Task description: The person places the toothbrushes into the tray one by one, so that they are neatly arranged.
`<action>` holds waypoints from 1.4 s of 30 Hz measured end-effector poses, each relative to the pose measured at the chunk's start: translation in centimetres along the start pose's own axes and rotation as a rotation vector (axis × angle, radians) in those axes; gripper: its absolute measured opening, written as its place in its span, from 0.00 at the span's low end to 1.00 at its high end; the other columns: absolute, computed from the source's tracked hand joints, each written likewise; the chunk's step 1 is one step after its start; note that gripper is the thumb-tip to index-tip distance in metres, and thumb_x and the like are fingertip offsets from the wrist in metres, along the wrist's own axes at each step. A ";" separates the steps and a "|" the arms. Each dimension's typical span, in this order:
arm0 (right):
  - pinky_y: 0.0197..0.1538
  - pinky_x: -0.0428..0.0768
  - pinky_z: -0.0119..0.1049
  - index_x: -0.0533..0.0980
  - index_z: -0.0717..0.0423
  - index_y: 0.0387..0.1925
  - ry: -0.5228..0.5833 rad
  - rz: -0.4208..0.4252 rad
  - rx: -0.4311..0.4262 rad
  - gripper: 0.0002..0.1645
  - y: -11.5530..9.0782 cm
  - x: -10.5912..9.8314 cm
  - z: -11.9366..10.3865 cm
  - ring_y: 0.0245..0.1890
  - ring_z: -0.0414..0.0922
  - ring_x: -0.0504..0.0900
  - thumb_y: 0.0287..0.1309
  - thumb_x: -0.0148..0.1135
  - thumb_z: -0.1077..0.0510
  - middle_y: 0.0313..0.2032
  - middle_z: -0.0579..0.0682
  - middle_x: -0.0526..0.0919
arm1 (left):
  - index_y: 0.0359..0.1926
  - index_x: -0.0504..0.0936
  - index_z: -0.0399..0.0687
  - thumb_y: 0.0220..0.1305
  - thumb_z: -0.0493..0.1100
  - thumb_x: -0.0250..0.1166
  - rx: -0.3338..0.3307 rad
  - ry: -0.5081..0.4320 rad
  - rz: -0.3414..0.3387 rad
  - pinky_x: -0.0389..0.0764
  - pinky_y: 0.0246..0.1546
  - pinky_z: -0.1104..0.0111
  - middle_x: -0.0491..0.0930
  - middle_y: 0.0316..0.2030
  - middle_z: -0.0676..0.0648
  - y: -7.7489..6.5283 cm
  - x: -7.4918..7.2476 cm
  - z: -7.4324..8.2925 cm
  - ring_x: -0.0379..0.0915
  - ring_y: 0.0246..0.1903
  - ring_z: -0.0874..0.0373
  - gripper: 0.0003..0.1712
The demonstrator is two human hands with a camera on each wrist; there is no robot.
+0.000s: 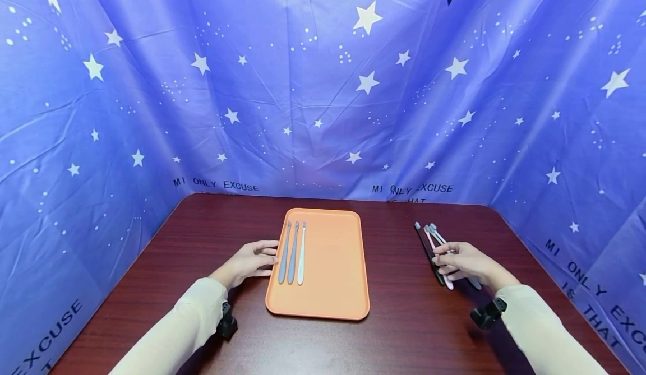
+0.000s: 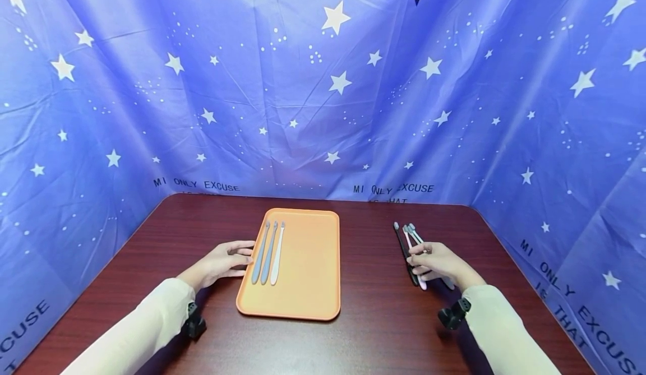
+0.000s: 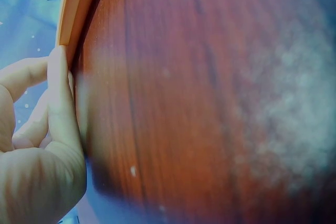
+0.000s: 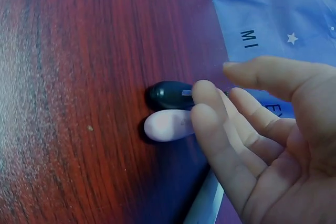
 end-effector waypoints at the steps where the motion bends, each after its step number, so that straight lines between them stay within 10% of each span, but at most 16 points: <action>1: 0.36 0.87 0.43 0.63 0.82 0.60 -0.005 0.006 -0.004 0.30 0.0 0.0 0.0 0.36 0.48 0.84 0.65 0.59 0.63 0.40 0.57 0.84 | 0.69 0.71 0.38 0.65 0.30 0.66 0.000 -0.001 0.000 0.86 0.45 0.57 0.79 0.52 0.38 0.0 0.0 0.0 0.81 0.45 0.52 0.32; 42: 0.31 0.86 0.38 0.80 0.69 0.41 -0.338 0.184 0.060 0.19 1.2 1.9 -1.0 0.26 0.43 0.83 0.51 0.75 0.61 0.25 0.50 0.82 | 0.70 0.69 0.38 0.65 0.31 0.66 0.020 0.010 -0.017 0.85 0.46 0.56 0.78 0.53 0.38 -0.1 0.0 -0.3 0.81 0.45 0.52 0.33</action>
Point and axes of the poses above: each hand's wrist, its own y-axis towards the middle knuckle, its own x-axis out of the palm, z = x × y, the point moved 2 cm from there along y, towards the middle knuckle
